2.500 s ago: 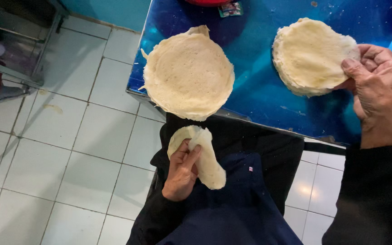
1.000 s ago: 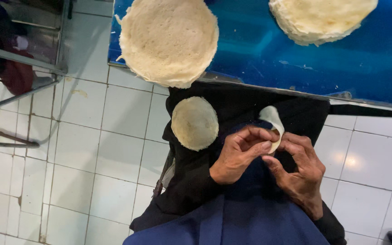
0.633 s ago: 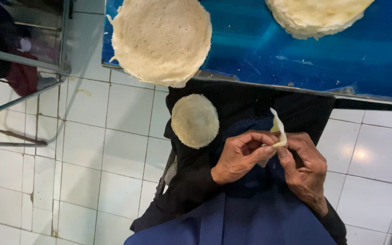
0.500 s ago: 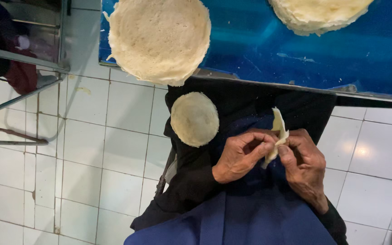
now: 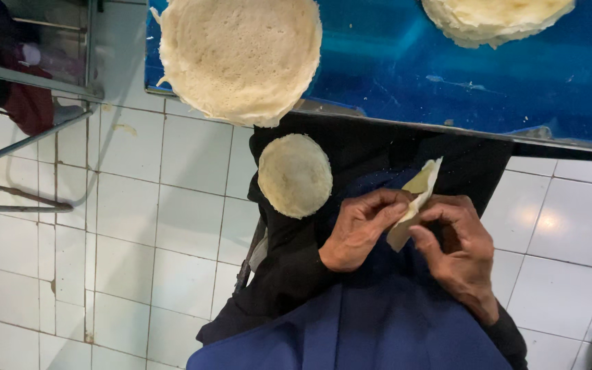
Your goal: The person sits at a blue table and peels thin crepe sheets one at a time from a stack, folding each sheet in half and placing it onto a growing pile on the table. A red bowl with brown filling and a blue container sit on the table nearby.
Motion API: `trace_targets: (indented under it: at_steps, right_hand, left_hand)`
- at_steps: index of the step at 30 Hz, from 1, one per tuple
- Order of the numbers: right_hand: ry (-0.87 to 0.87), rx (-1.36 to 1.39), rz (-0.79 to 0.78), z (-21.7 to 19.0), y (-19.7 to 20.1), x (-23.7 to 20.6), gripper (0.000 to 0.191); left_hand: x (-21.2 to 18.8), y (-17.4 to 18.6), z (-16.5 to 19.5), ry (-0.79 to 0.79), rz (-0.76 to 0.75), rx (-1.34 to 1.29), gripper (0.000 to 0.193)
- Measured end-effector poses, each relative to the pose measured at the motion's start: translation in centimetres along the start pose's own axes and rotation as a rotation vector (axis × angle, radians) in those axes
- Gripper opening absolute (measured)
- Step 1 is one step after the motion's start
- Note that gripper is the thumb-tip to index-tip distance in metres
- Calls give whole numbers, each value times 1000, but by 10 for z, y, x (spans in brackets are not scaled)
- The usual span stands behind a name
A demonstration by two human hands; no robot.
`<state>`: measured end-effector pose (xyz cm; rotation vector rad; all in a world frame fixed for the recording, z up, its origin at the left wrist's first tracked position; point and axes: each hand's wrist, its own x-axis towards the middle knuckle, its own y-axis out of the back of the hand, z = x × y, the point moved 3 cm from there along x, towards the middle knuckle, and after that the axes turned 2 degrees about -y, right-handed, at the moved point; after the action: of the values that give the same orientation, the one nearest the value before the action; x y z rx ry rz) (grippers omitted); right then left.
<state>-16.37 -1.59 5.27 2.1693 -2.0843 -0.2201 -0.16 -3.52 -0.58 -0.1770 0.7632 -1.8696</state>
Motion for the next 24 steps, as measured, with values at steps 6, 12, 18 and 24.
trace_targets:
  at_steps: [6,12,18,24]
  right_hand:
    - [58,-347,122,2,-9,0,29]
    - [-29,-234,92,15,-5,-1,22]
    - [-104,-99,45,13,-5,-1,28]
    - [313,-505,66,-6,-30,1,62]
  left_hand:
    - [-3,1,-9,215,35,-155,32]
    - [-6,15,-6,156,-19,-32,35]
    - [-6,22,-9,133,115,-91,30]
    - [7,17,1,138,293,-397,23]
